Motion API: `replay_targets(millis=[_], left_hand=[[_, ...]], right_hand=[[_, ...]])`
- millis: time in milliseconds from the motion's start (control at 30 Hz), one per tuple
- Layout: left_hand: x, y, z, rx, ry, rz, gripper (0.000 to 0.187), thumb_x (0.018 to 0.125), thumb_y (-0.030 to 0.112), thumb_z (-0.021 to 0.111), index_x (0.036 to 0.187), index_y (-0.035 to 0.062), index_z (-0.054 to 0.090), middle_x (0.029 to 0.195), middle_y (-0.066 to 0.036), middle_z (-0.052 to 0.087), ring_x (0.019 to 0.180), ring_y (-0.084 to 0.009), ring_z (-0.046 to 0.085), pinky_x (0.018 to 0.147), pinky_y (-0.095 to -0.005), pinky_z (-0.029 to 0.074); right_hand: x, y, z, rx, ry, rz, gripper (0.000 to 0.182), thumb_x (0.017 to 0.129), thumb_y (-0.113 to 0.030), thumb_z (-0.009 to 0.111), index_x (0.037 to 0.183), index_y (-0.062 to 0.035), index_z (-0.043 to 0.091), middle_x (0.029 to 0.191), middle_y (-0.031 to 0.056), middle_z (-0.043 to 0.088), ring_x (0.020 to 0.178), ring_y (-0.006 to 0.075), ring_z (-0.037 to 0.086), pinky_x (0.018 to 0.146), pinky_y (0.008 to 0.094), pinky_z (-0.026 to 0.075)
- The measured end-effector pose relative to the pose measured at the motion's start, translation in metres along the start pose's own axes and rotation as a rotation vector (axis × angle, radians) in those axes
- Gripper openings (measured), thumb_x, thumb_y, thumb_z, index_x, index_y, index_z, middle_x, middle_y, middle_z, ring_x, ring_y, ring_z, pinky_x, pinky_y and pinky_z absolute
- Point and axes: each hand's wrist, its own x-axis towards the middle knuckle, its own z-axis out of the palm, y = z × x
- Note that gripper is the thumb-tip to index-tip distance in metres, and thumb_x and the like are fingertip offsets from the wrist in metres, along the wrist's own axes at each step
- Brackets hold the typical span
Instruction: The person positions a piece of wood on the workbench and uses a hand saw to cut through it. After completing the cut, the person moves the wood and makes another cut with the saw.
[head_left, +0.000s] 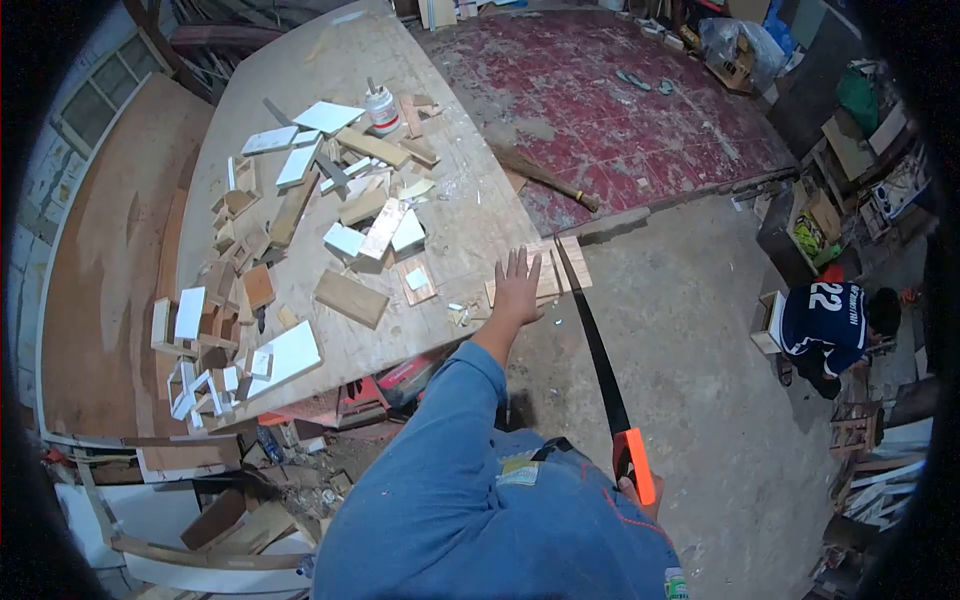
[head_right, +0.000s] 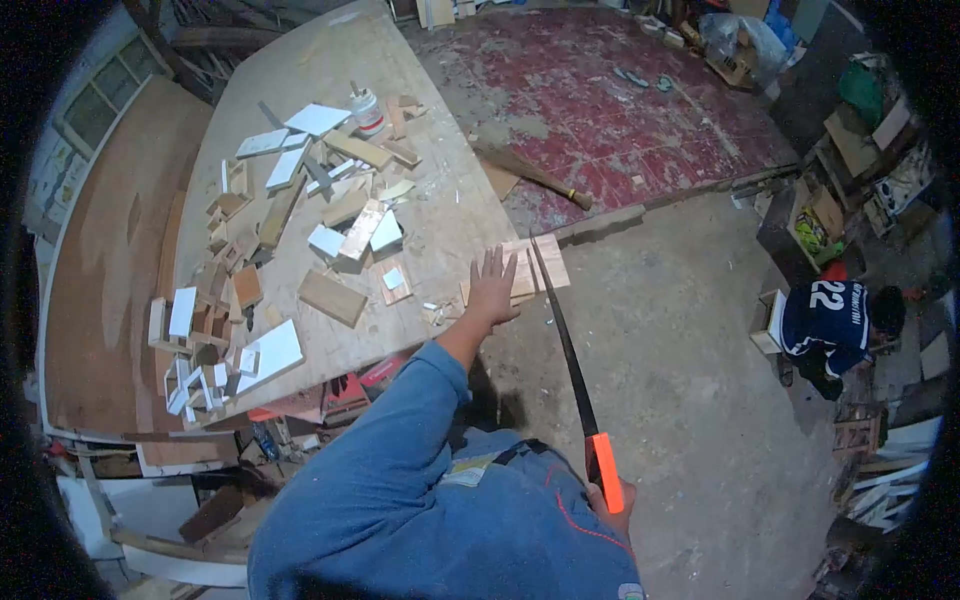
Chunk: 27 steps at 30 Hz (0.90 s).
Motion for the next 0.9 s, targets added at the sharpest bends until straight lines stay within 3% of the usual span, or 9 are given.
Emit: replay_targets(millis=[167, 267, 367, 600, 733, 900], left_hand=[[0.002, -0.023, 0.006, -0.168, 0.034, 0.071, 0.113, 0.066, 0.058, 0.073, 0.148, 0.0015, 0.019, 0.155, -0.024, 0.012, 0.144, -0.0403, 0.012, 0.114, -0.0565, 0.013], [0.003, -0.034, 0.013, -0.258, 0.082, 0.092, 0.110, 0.067, 0.055, 0.073, 0.146, -0.0017, 0.022, 0.154, -0.024, 0.016, 0.143, -0.0405, 0.014, 0.115, -0.0532, 0.015], [0.003, -0.043, 0.016, -0.284, 0.079, 0.112, 0.107, 0.069, 0.053, 0.072, 0.145, -0.0037, 0.023, 0.153, -0.025, 0.017, 0.142, -0.0416, 0.014, 0.115, -0.0515, 0.015], [0.004, -0.052, 0.025, -0.345, 0.136, 0.136, 0.102, 0.070, 0.050, 0.071, 0.145, -0.0028, 0.024, 0.151, -0.027, 0.020, 0.142, -0.0426, 0.016, 0.115, -0.0521, 0.015], [0.007, -0.054, 0.017, -0.263, 0.137, 0.116, 0.091, 0.070, 0.049, 0.071, 0.138, -0.0013, 0.039, 0.150, -0.023, 0.026, 0.140, -0.0409, 0.021, 0.114, -0.0537, 0.017], [0.008, -0.058, -0.007, -0.325, 0.113, -0.007, 0.083, 0.071, 0.047, 0.072, 0.136, 0.0028, 0.044, 0.149, -0.019, 0.031, 0.141, -0.0386, 0.020, 0.113, -0.0560, 0.016]], right_hand=[[0.027, -0.028, 0.032, 0.095, 0.039, 0.048, 0.026, 0.079, -0.020, 0.068, 0.070, -0.0013, 0.052, 0.061, -0.0002, 0.047, 0.058, 0.0110, 0.042, 0.052, 0.0308, 0.035], [0.047, -0.055, 0.047, 0.080, 0.017, 0.043, 0.027, 0.079, -0.021, 0.069, 0.071, -0.0015, 0.053, 0.063, -0.0002, 0.049, 0.059, 0.0109, 0.043, 0.053, 0.0296, 0.036], [0.065, -0.041, 0.063, 0.075, 0.047, -0.019, 0.026, 0.080, -0.021, 0.069, 0.071, -0.0011, 0.053, 0.063, -0.0001, 0.049, 0.059, 0.0109, 0.043, 0.054, 0.0295, 0.036], [0.117, -0.069, 0.073, 0.054, -0.033, -0.058, 0.026, 0.080, -0.021, 0.068, 0.073, 0.0003, 0.055, 0.063, 0.0009, 0.048, 0.060, 0.0114, 0.043, 0.055, 0.0302, 0.036], [0.161, -0.060, 0.068, -0.003, -0.118, -0.056, 0.025, 0.079, -0.020, 0.068, 0.074, 0.0008, 0.054, 0.063, 0.0022, 0.048, 0.060, 0.0121, 0.043, 0.055, 0.0316, 0.037], [0.237, -0.052, 0.052, 0.038, -0.282, -0.123, 0.023, 0.079, -0.018, 0.067, 0.074, 0.0003, 0.053, 0.063, 0.0020, 0.047, 0.059, 0.0130, 0.042, 0.055, 0.0328, 0.037]])
